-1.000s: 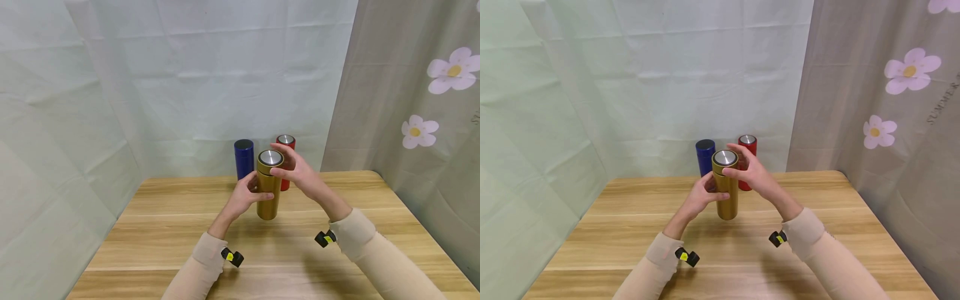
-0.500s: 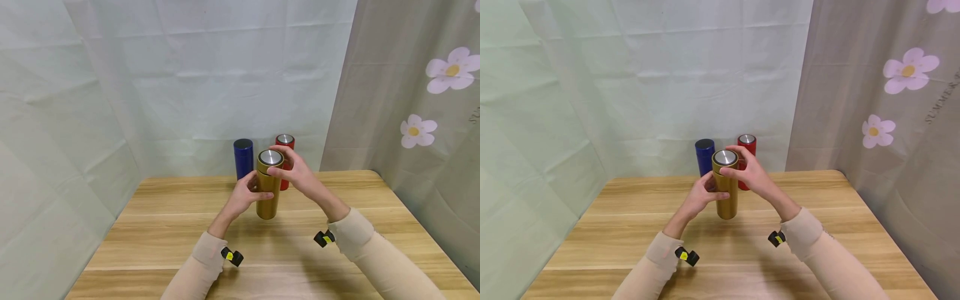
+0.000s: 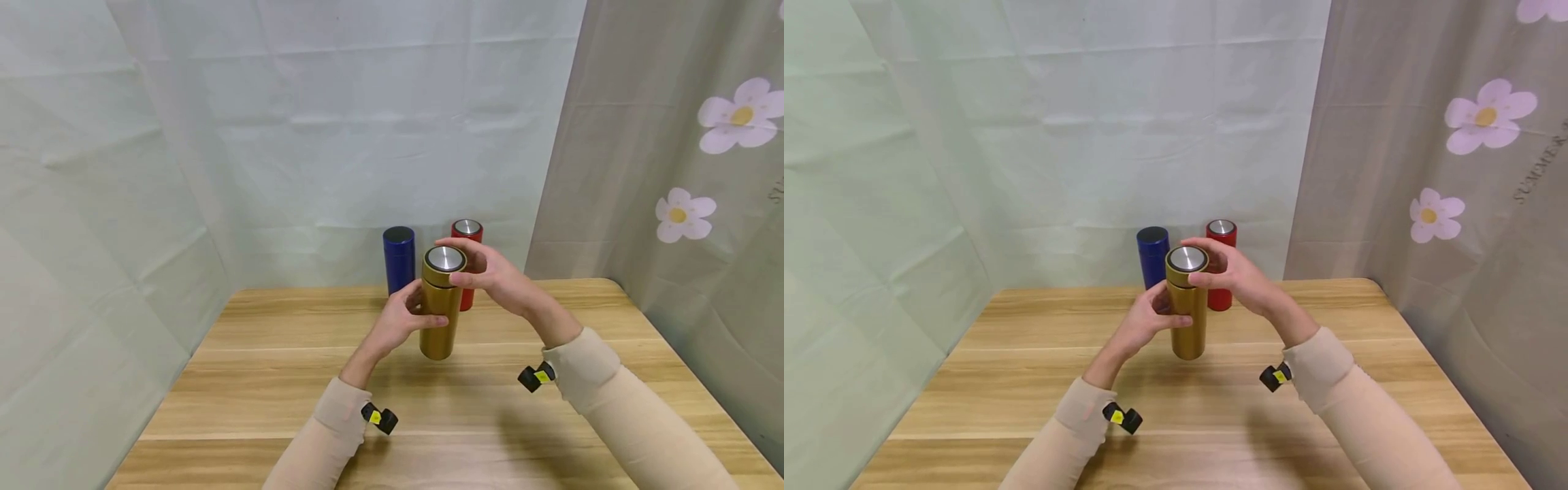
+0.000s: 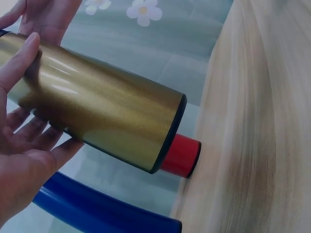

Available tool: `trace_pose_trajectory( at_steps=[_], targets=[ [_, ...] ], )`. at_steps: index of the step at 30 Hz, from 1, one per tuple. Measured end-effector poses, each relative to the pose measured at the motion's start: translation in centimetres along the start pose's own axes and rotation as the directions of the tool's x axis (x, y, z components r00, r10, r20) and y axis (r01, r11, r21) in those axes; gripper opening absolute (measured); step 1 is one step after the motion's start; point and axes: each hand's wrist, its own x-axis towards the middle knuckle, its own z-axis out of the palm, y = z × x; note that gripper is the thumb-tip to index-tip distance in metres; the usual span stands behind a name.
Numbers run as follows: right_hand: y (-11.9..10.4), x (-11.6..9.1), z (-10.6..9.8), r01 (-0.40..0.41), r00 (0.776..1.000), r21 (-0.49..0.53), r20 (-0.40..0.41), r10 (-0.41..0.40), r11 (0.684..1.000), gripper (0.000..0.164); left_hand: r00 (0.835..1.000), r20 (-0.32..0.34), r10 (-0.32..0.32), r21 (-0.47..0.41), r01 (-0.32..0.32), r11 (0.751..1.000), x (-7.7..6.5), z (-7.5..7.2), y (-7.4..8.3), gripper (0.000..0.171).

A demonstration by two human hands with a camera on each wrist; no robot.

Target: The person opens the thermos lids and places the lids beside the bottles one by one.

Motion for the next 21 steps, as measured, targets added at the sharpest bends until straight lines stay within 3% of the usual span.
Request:
trace_pose_trajectory(
  at_steps=[4,10,15,21],
  targets=[
    [0.2,-0.2,0.0,-0.01,1.0,0.005,-0.005,0.01,1.0,0.07,1.0,0.006,0.011,-0.012,-0.011,1.0,0.1,0.2,-0.1,0.067],
    [0.5,-0.5,0.8,0.011,0.995,-0.086,-0.098,-0.02,0.996,0.077,1.0,-0.013,0.01,-0.011,-0.01,1.0,0.1,0.3,0.0,0.067],
    [0.6,-0.6,1.4,0.009,0.986,-0.117,-0.167,-0.028,0.993,0.074,1.0,-0.02,-0.001,-0.004,0.001,1.0,0.1,0.3,0.0,0.068],
    [0.4,-0.6,1.9,-0.008,0.981,-0.103,-0.196,-0.013,0.995,0.066,1.0,-0.019,-0.004,0.0,0.004,1.0,0.0,0.1,-0.1,0.069]
  ],
)
